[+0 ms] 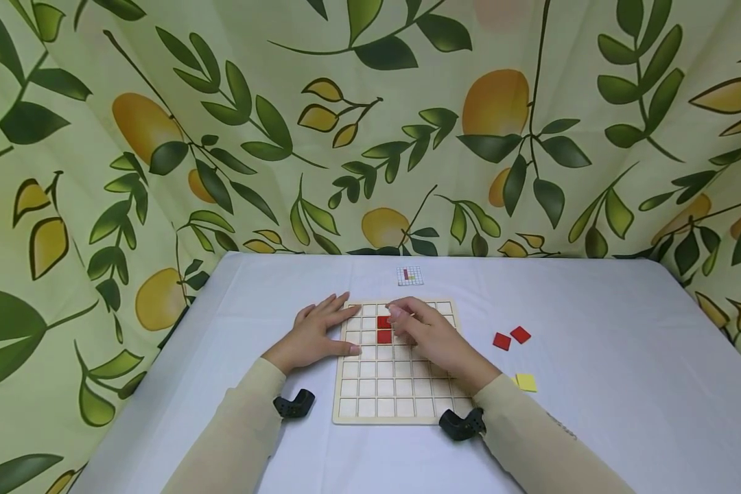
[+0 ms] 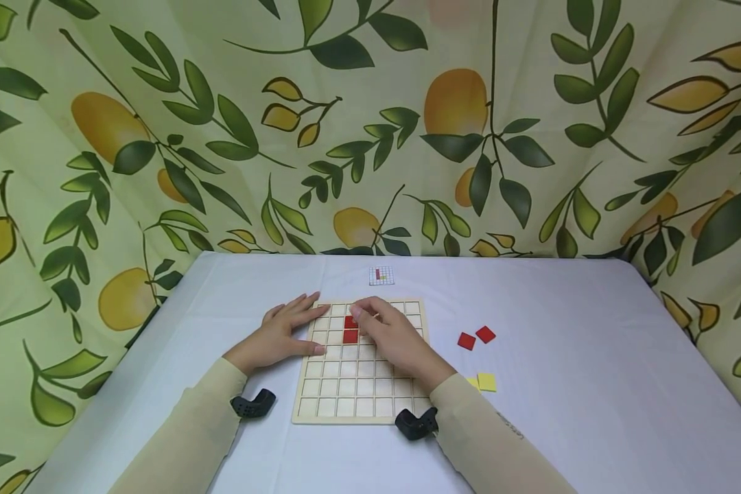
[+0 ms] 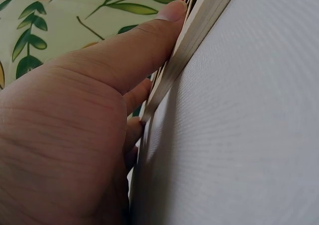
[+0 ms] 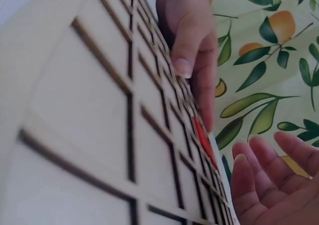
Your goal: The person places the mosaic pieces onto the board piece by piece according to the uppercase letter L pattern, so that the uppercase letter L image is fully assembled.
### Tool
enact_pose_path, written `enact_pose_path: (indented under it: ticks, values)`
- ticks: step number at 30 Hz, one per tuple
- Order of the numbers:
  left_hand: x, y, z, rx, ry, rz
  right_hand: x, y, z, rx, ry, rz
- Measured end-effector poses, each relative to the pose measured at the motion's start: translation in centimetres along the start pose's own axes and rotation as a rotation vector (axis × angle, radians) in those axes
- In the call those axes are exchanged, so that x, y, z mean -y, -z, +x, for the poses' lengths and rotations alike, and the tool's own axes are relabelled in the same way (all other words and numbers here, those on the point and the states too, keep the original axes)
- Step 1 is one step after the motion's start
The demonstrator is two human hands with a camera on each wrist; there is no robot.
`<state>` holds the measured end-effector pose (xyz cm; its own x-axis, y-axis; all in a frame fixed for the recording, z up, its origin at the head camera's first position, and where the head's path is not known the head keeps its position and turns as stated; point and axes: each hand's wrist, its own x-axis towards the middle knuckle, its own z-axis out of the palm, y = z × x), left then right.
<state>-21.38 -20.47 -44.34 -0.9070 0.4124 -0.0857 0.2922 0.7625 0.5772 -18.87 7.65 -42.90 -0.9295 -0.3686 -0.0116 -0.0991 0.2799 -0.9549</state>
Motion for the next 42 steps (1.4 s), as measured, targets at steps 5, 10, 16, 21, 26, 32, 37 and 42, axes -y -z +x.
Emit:
enact_pose_path:
  ticks: [5,10,16,21,26,32,37,42]
  values:
    - [0.0,0.1,-0.1,0.008,0.017,0.009,1.0,1.2,-0.3,0.037,0.038,0.094]
    - [0.1,0.1,0.0,0.008,0.011,0.008,2.0,3.0,-0.8,0.088,0.139,0.122]
    - [0.0,0.1,0.1,0.001,0.007,-0.005,2.5,6.1,-2.1,0.11,0.232,0.112]
    - [0.0,0.2,0.0,0.002,0.009,-0.003,2.1,8.8,-3.5,0.107,0.261,0.109]
    - [-0.1,0.2,0.0,-0.001,0.008,-0.001,1.3,11.1,-4.9,0.073,0.258,0.084]
    - [-0.1,0.1,0.0,0.0,0.018,-0.004,-0.3,13.6,-6.4,0.023,0.233,0.059]
    - [-0.1,0.0,-0.1,-0.002,0.017,-0.003,-2.3,14.9,-7.4,-0.054,0.172,-0.04]
    - [-0.2,0.1,-0.1,-0.002,0.018,0.011,-4.5,15.7,-7.9,-0.146,0.114,-0.206]
